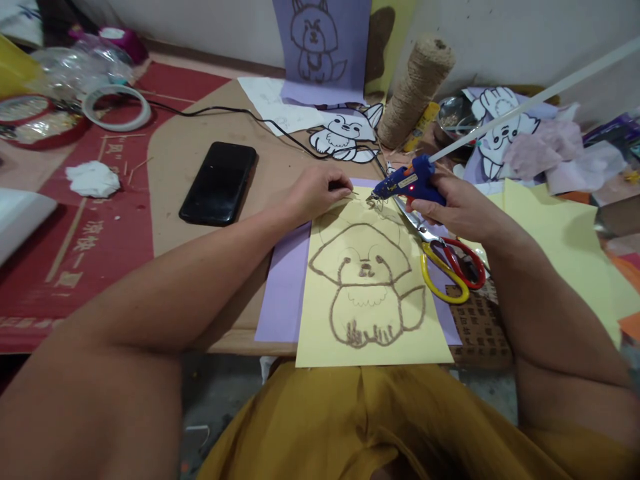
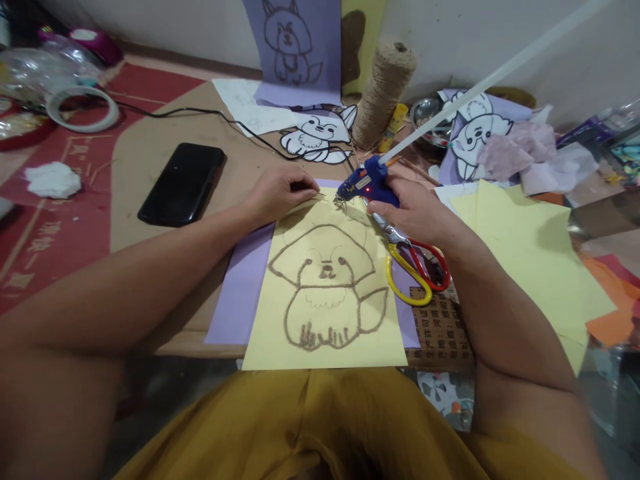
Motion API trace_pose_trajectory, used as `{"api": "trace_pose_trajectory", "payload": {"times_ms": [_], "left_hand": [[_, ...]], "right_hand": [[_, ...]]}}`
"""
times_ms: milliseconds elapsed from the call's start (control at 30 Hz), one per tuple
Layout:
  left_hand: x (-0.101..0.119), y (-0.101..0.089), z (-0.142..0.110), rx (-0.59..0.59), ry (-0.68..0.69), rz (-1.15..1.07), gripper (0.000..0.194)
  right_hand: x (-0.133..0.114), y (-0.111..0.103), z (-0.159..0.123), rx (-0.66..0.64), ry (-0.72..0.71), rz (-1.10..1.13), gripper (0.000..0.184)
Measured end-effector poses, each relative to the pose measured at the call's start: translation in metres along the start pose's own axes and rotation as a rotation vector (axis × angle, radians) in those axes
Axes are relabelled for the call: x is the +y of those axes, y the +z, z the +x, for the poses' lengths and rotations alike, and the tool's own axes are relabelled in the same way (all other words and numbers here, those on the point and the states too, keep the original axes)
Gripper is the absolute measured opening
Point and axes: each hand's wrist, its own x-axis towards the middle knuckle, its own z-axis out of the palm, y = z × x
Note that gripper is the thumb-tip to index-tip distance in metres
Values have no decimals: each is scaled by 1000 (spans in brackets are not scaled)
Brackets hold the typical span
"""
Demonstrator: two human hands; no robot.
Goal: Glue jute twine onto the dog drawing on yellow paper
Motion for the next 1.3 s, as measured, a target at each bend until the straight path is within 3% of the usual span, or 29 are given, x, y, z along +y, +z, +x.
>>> {"api": "trace_pose_trajectory", "payload": {"times_ms": [333,567,833,1300], "left_hand": [[1,-1,0,1,5,16,13],[0,-1,0,-20,-8,20,14],[1,0,0,1,-24,-29,9],[3,-2,0,-6,-19,2,12]], "right_hand": [[2,1,1,-23,-5,-71,45],[-6,1,1,-52,77,-77,52],[-3,3,1,-28,64,-68,44],[-7,3,-1,-36,81,-47,47]]}}
